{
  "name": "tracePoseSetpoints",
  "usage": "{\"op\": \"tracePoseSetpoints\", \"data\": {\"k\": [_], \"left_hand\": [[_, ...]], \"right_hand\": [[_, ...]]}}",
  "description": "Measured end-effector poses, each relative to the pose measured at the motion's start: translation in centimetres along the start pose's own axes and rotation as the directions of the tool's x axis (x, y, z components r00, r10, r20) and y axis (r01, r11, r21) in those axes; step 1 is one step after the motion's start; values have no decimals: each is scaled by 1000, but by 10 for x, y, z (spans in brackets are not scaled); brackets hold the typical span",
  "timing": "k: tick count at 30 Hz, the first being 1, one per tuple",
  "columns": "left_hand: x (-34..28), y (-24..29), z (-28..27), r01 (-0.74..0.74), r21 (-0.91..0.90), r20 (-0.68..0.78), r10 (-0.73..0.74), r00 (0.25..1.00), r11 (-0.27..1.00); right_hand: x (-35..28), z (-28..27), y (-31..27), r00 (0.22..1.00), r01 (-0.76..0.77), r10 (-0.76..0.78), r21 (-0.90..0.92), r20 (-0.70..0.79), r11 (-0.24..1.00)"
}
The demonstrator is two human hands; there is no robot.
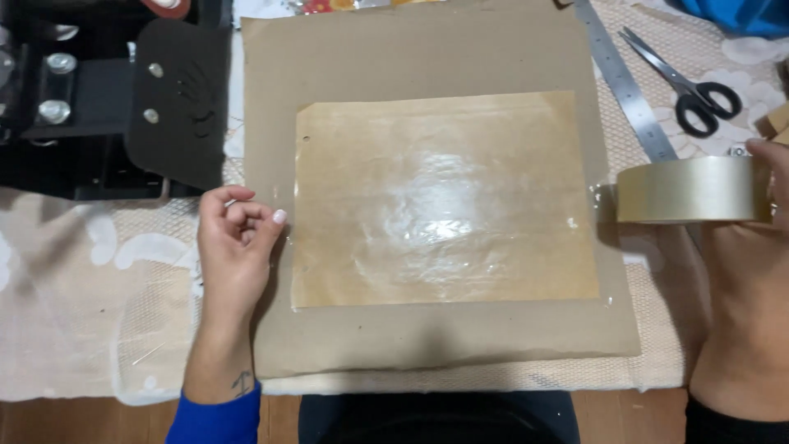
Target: Applying clear adhesive tape to a transfer sheet to prepare it for printing or pressing.
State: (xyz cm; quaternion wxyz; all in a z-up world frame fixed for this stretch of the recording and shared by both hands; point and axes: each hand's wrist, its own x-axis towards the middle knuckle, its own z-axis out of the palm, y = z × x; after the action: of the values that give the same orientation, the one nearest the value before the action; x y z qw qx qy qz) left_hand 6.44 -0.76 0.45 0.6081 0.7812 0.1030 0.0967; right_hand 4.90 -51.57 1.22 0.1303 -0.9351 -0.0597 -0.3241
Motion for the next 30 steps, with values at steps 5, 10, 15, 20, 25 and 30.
{"op": "tracePoseSetpoints", "data": {"k": [5,10,15,20,25,30], "left_hand": [[-1,6,3,25,23,11,-26,1000,999],[1,2,2,29,66,17,-30,999,997],[1,0,1,28,36,10,-28,1000,999],[2,-2,1,30,29,10,-31,999,999],[1,5,2,82,97,-1,-82,997,992],[2,2,2,56,53,7,-56,998,997]], "right_hand": [[12,1,1,995,100,-99,183,-17,978],[17,-7,-12,996,66,-78,208,49,976],[19,-17,-22,986,154,-154,10,64,988],[29,-20,-23,958,288,-284,-228,48,930],[30,-23,-30,960,277,-275,-269,47,922],[30,-19,-28,962,274,-273,-186,32,944]]}}
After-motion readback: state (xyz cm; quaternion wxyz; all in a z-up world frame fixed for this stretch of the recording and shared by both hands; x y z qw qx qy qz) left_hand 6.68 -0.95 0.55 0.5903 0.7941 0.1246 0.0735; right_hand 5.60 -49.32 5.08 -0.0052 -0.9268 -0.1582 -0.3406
